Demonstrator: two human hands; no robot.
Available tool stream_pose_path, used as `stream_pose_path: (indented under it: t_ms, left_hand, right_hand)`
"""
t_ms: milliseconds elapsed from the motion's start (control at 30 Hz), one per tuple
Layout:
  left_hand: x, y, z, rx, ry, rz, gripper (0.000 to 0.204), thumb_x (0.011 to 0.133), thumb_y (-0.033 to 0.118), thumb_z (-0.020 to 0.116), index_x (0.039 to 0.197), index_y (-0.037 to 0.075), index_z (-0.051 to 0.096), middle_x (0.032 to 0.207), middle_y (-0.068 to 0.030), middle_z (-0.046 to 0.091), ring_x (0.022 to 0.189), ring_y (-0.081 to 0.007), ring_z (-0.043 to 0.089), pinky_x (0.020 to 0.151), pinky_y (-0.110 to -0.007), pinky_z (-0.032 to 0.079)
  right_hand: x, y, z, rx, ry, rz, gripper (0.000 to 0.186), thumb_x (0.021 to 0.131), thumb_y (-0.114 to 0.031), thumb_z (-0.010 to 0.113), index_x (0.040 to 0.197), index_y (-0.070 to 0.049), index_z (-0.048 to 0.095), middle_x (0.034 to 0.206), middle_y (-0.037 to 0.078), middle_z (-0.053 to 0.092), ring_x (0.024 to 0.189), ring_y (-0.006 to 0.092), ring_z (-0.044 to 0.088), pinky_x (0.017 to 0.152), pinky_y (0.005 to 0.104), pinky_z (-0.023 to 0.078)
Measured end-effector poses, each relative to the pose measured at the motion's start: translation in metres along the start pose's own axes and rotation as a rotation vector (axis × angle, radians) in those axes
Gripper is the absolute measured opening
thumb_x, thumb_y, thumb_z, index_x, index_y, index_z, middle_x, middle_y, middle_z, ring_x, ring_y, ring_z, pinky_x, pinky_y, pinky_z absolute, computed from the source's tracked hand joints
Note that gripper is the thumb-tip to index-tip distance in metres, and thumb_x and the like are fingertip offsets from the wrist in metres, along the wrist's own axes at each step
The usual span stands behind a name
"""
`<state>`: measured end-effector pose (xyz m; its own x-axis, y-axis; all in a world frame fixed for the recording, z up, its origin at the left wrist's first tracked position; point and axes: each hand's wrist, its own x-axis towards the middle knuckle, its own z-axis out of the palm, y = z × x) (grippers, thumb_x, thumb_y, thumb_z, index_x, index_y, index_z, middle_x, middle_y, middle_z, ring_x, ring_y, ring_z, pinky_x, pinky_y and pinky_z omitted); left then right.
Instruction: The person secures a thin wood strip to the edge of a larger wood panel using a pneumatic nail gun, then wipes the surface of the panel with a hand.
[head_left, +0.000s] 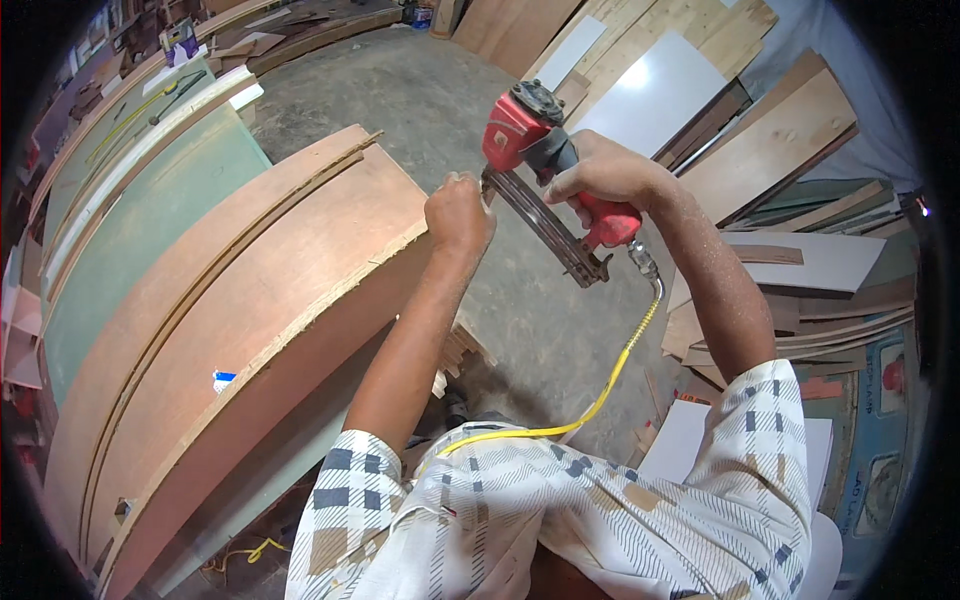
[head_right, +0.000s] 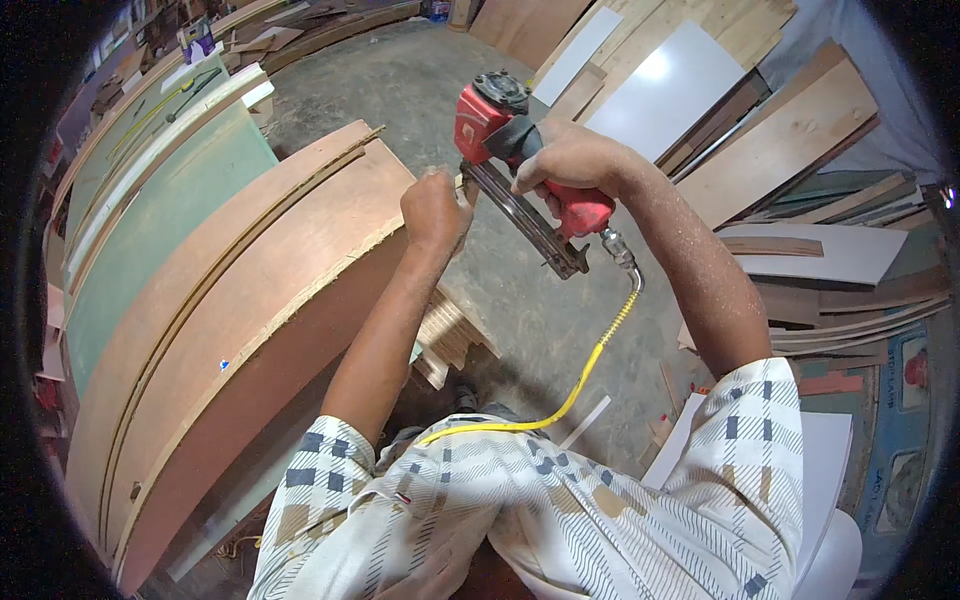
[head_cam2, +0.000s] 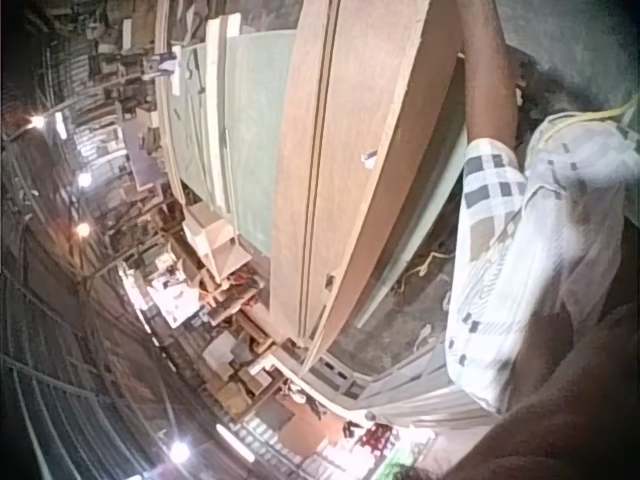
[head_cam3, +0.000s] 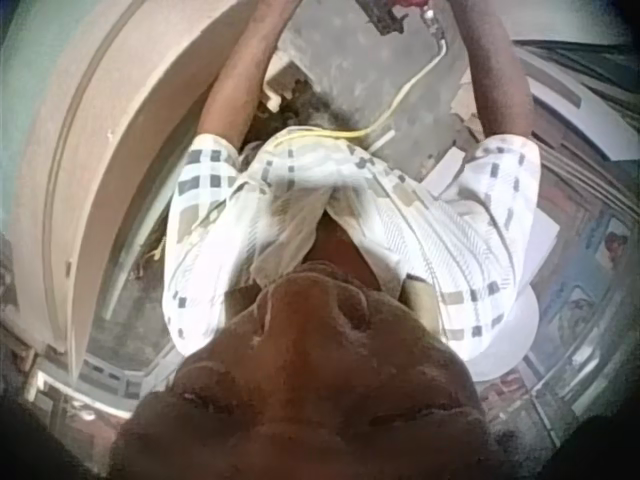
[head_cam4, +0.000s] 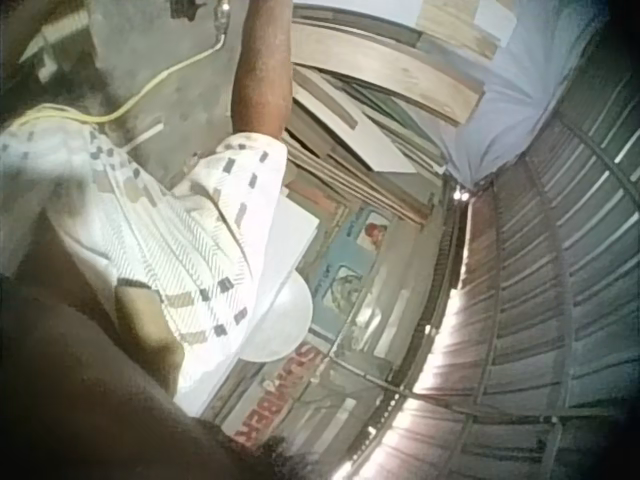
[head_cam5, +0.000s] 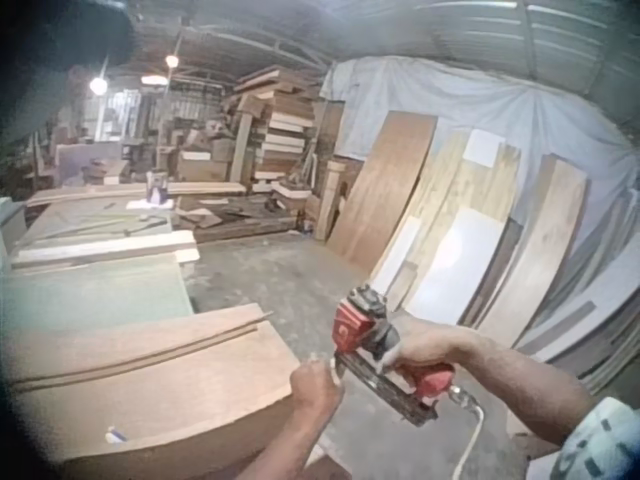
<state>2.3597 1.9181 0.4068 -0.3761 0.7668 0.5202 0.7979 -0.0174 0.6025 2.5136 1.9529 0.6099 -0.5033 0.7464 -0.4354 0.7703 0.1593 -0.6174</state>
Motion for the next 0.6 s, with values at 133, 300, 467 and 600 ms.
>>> stream_pose_path:
  t_ms: [133, 300, 467, 600]
  left_hand:
    - [-0.0016, 0.0065, -0.0073, 0.002, -0.042, 0.006, 0.014, 0.078, 0.010, 0.078, 0.086, 0.001, 0.070, 0.091, -0.0203, 0.070, 0.082, -0.0385, 0.073, 0.073, -0.046, 0.059]
    - [0.0005, 0.0095, -0.0110, 0.023, -0.050, -0.015, 0.015, 0.078, 0.012, 0.079, 0.084, 0.002, 0.071, 0.090, -0.0191, 0.071, 0.082, -0.0378, 0.073, 0.073, -0.046, 0.059]
    - [0.0004, 0.0067, -0.0070, 0.031, -0.041, -0.009, 0.016, 0.078, 0.014, 0.079, 0.084, 0.002, 0.071, 0.090, -0.0190, 0.071, 0.081, -0.0375, 0.073, 0.072, -0.046, 0.058]
    - [0.0020, 0.0093, -0.0092, 0.032, -0.044, -0.011, 0.019, 0.081, 0.018, 0.080, 0.085, 0.001, 0.071, 0.090, -0.0187, 0.071, 0.081, -0.0376, 0.073, 0.072, -0.046, 0.058]
  right_hand:
    - [0.0050, -0.0005, -0.0029, -0.005, -0.044, -0.012, 0.027, 0.079, -0.006, 0.076, 0.098, 0.004, 0.060, 0.070, 0.007, 0.063, 0.051, 0.0162, 0.063, 0.047, 0.0331, 0.056]
    - [0.0049, -0.0008, -0.0041, 0.009, -0.039, 0.020, 0.029, 0.079, -0.006, 0.076, 0.101, 0.005, 0.061, 0.071, 0.008, 0.062, 0.051, 0.0158, 0.063, 0.047, 0.0329, 0.057]
    - [0.0043, -0.0036, -0.0022, 0.001, -0.011, -0.002, 0.014, 0.076, -0.004, 0.072, 0.073, 0.002, 0.060, 0.063, 0.008, 0.061, 0.050, 0.0195, 0.065, 0.047, 0.0365, 0.058]
    - [0.0046, -0.0038, -0.0029, -0.008, -0.018, -0.014, 0.014, 0.076, -0.004, 0.072, 0.073, 0.002, 0.059, 0.062, 0.009, 0.061, 0.051, 0.0201, 0.065, 0.047, 0.0372, 0.058]
